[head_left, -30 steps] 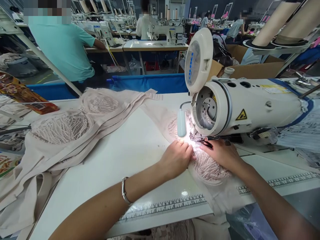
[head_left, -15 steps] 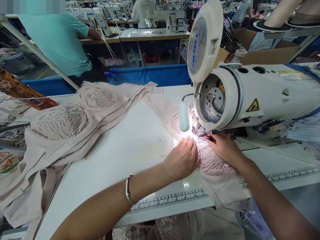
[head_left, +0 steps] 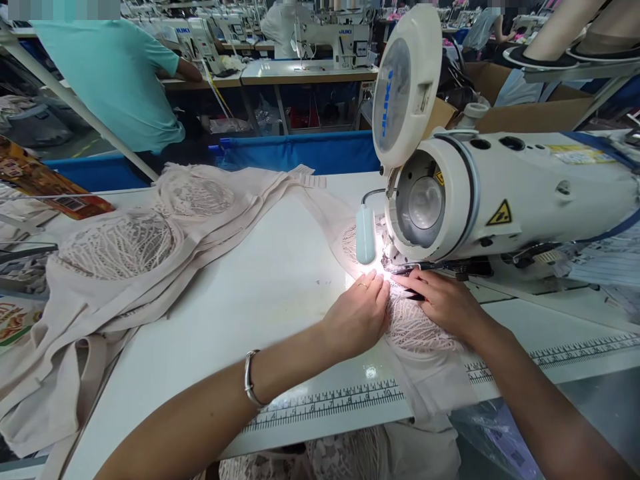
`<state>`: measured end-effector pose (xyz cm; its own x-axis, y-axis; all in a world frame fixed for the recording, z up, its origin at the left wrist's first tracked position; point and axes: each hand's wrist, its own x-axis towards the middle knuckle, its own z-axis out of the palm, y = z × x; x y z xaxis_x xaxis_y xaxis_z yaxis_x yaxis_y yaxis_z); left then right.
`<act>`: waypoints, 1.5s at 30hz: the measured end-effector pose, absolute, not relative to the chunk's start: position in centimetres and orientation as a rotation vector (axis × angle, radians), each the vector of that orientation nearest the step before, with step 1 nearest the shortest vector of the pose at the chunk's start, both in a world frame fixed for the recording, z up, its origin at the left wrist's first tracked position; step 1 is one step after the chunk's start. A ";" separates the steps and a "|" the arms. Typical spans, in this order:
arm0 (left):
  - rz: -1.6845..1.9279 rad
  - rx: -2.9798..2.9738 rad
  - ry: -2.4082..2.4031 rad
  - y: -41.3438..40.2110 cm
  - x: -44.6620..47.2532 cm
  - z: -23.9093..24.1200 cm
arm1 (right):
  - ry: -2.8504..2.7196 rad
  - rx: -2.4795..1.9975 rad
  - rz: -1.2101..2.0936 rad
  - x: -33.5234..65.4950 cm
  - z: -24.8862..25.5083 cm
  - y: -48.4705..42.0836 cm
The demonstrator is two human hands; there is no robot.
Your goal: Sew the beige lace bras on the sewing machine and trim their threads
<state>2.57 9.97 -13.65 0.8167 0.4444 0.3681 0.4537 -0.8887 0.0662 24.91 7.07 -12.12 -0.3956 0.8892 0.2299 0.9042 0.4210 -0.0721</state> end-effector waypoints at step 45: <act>-0.586 -3.358 -0.631 12.0 2.0 -12.1 | -2.401 -1.156 -0.282 24.6 -12.3 7.1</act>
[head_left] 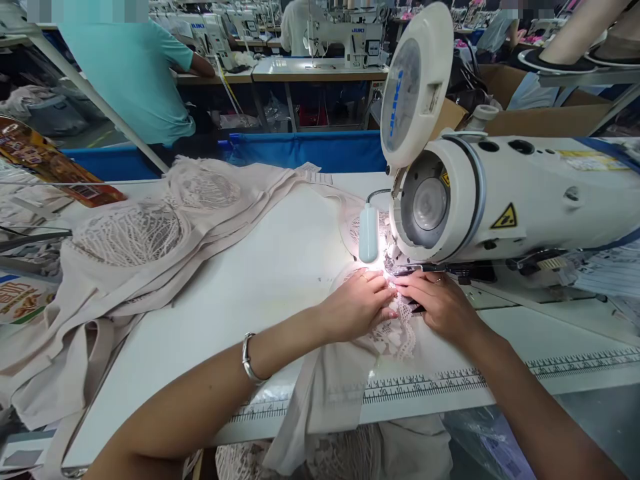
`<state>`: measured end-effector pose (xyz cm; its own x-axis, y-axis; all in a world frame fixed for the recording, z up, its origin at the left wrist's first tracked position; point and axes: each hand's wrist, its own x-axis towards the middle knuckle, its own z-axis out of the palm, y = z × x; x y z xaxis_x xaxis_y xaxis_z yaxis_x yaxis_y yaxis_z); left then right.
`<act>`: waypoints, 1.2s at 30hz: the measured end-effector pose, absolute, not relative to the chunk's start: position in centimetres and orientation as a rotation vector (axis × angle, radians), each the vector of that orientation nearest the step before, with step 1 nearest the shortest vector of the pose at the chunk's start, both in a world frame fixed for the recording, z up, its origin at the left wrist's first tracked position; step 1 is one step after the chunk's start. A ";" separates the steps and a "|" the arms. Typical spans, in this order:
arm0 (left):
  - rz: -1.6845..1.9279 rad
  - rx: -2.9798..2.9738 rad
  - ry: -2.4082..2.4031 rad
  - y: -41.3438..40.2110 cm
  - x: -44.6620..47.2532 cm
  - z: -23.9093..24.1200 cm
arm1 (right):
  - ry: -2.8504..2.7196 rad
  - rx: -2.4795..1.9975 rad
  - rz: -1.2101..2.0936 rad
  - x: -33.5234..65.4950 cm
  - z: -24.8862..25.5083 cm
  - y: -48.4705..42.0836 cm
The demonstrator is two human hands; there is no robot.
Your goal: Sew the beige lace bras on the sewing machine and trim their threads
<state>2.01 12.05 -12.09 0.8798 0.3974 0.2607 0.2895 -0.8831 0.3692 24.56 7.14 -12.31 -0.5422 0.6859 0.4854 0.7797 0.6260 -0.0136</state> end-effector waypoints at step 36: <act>0.538 3.134 0.591 12.7 1.1 -12.4 | -2.375 -1.171 -0.216 24.7 -12.9 7.1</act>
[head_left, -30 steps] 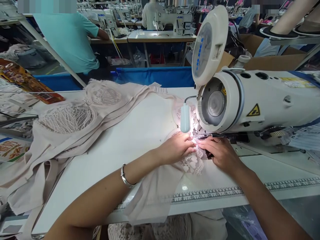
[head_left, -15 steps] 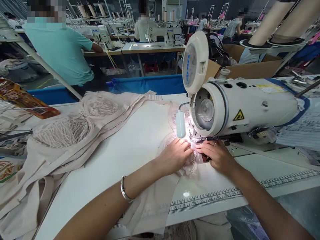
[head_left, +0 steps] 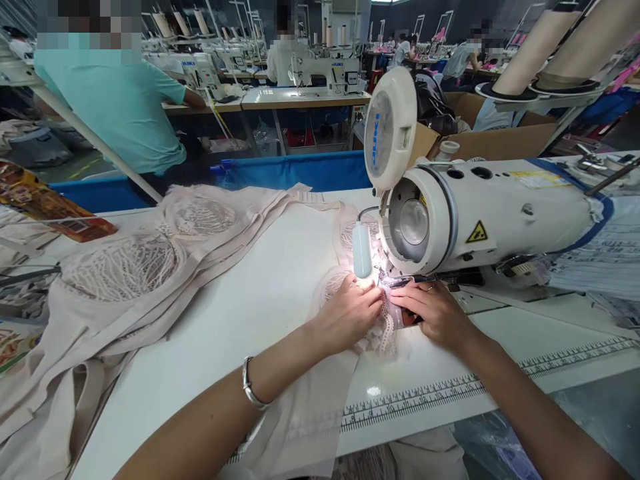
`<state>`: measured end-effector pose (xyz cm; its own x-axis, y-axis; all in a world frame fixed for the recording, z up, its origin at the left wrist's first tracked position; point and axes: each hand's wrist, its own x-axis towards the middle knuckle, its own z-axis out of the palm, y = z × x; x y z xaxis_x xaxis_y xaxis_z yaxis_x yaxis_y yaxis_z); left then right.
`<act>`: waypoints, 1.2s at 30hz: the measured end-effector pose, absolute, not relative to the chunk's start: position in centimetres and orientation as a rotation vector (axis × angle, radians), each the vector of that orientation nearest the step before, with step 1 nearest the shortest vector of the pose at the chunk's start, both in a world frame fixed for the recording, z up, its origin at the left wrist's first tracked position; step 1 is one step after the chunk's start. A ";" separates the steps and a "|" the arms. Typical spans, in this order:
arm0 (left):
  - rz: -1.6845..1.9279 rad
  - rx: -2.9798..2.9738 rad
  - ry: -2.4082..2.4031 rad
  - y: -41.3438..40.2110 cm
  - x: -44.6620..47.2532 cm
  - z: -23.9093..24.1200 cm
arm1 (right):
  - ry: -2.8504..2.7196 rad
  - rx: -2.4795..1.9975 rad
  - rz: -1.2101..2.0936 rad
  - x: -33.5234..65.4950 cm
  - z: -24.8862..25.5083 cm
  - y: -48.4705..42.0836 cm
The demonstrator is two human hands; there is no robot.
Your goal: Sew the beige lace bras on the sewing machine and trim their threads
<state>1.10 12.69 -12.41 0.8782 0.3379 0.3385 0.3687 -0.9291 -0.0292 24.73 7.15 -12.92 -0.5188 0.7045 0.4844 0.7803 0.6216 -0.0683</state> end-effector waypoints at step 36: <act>-0.174 -2.989 -1.171 16.1 1.1 -11.1 | -2.296 -1.544 -0.472 25.7 -12.4 6.2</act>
